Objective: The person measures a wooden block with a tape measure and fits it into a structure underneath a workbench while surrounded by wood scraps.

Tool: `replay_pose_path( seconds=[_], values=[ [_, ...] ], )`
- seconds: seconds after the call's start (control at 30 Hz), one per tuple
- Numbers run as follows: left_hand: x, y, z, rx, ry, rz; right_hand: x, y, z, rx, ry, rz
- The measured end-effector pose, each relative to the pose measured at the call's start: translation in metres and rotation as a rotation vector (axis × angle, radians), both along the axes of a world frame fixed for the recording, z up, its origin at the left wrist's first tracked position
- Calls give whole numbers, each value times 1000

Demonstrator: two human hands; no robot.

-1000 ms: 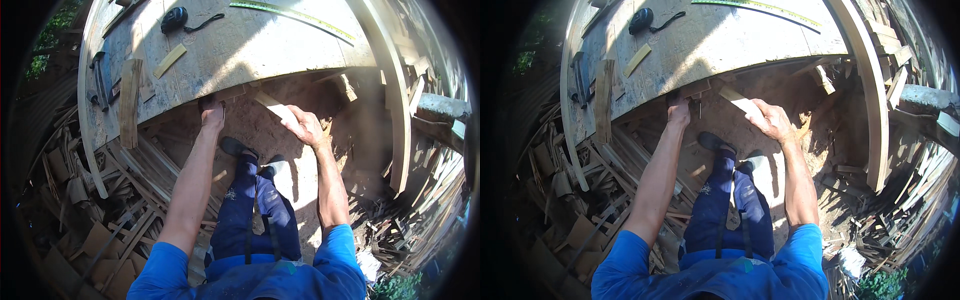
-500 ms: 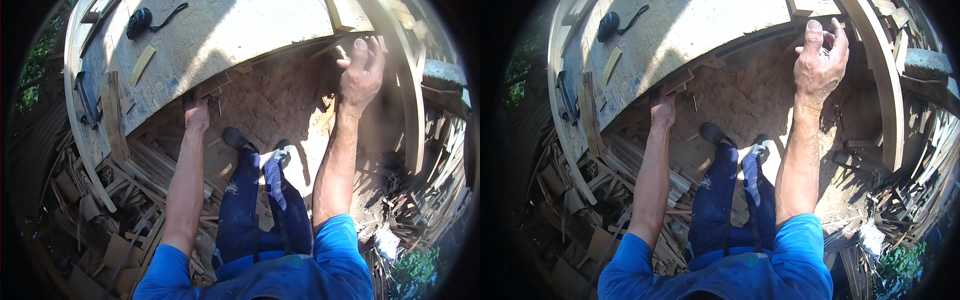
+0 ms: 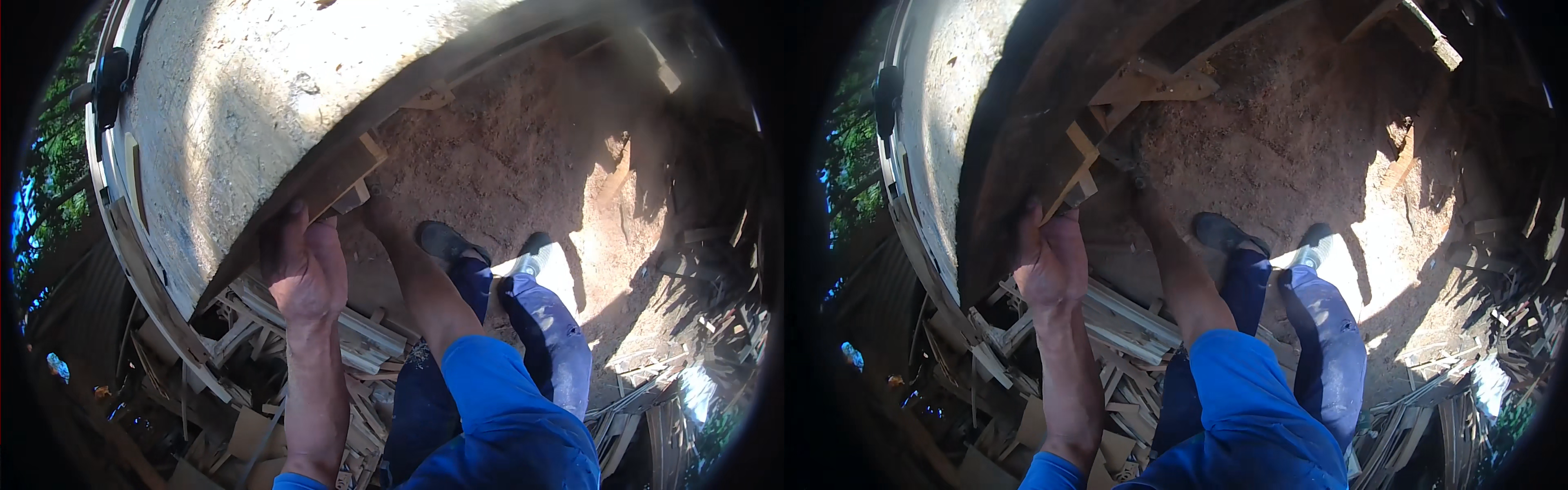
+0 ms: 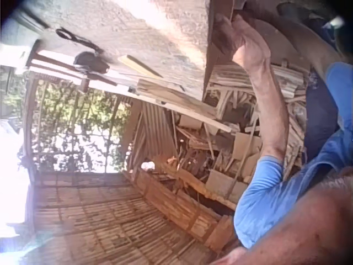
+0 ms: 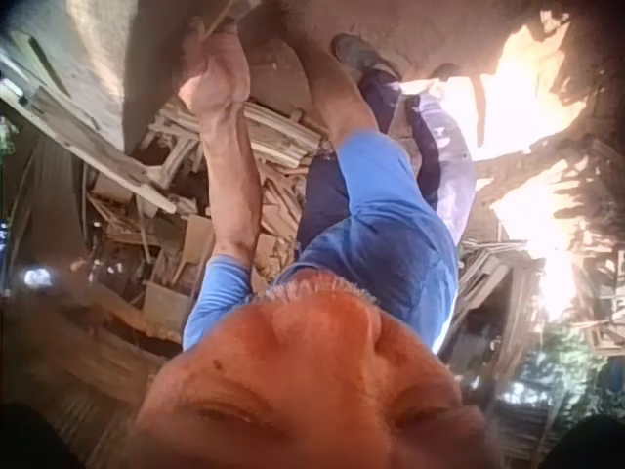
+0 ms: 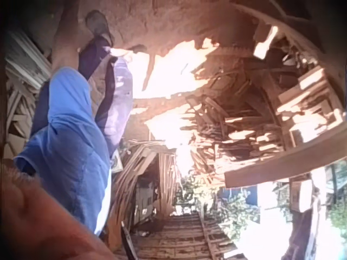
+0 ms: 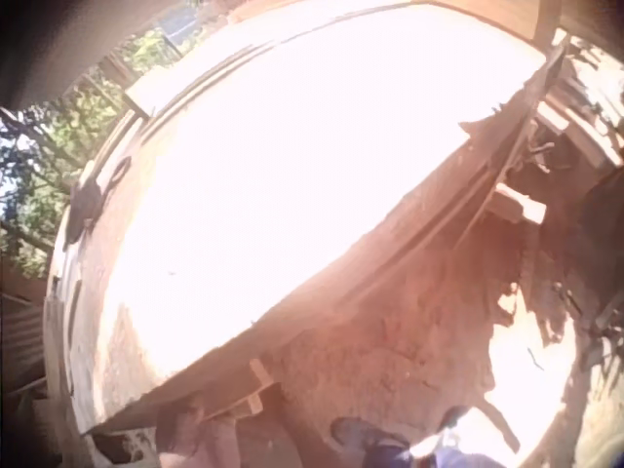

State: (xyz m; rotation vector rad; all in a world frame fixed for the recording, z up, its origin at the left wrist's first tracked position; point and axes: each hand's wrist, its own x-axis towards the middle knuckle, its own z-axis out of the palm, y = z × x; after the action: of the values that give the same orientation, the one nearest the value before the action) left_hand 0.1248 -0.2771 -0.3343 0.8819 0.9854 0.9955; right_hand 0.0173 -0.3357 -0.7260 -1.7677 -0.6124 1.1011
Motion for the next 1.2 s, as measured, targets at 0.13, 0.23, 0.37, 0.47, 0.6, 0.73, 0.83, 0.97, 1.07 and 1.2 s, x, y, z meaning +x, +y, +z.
replay_pose_path(
  seconds=[0.13,0.23,0.37,0.47,0.6,0.73,0.83,0.97,1.07,1.2],
  values=[
    [-57,4,14,103,122,105,-63,7,158,-91,359,388],
    [-58,3,18,80,118,167,47,-9,210,-91,270,499],
    [-47,3,14,52,157,147,111,-12,140,-185,188,365],
    [-45,5,20,63,186,99,35,13,92,-262,138,111],
    [-7,4,7,-1,34,48,-71,8,32,9,155,-38],
    [-81,-4,21,16,74,237,5,-10,216,-173,420,748],
    [-61,-6,5,293,635,3,155,-39,291,5,-21,634],
    [-82,-25,-26,368,746,-16,310,-26,472,514,-650,-135],
    [-91,-17,-32,142,687,-132,394,53,543,385,-1482,-71],
    [-65,-18,-22,54,524,-13,449,99,540,-115,-1583,217]
  ],
)
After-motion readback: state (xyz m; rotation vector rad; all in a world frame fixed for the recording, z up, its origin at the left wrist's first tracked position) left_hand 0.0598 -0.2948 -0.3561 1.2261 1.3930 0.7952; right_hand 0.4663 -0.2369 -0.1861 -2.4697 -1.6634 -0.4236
